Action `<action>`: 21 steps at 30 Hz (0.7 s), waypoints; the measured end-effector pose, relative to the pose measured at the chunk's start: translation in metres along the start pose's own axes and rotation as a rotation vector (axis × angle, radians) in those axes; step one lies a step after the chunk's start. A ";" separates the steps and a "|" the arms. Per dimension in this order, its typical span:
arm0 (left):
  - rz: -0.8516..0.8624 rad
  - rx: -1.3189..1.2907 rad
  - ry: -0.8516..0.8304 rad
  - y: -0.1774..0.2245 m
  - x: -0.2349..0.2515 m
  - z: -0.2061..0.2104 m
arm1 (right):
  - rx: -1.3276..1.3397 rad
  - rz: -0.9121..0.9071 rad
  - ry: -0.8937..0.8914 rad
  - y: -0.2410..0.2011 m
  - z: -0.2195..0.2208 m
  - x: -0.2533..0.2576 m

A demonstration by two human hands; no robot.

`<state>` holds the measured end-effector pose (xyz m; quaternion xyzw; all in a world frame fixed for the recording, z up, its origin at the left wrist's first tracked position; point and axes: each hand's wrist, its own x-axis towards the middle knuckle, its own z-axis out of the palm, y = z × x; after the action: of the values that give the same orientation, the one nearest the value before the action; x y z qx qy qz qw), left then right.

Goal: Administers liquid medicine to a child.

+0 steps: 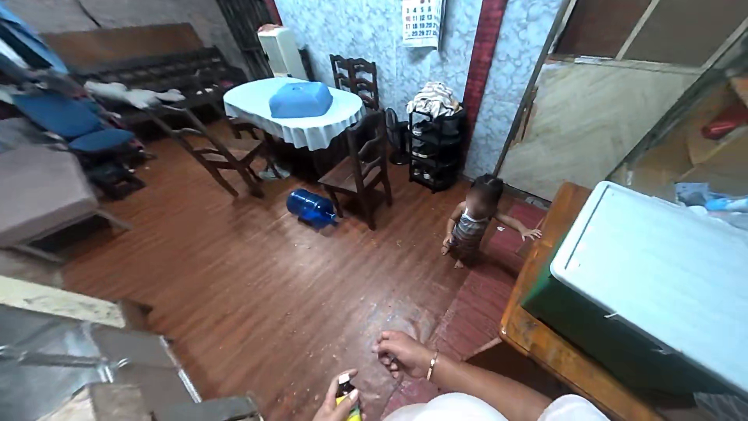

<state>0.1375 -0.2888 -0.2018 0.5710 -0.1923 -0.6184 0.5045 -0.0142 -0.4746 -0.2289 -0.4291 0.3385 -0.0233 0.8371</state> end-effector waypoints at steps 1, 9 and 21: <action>0.054 0.074 -0.017 0.014 0.009 0.011 | -0.128 -0.072 -0.038 -0.012 0.001 -0.003; 0.260 0.332 0.027 0.073 0.059 0.096 | -0.933 -0.463 -0.083 -0.107 -0.029 -0.031; 0.391 0.645 0.119 0.072 0.089 0.130 | -1.154 -0.769 0.207 -0.111 -0.061 -0.060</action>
<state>0.0636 -0.4378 -0.1527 0.6879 -0.4527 -0.3840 0.4176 -0.0679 -0.5674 -0.1396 -0.8898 0.1990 -0.1751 0.3714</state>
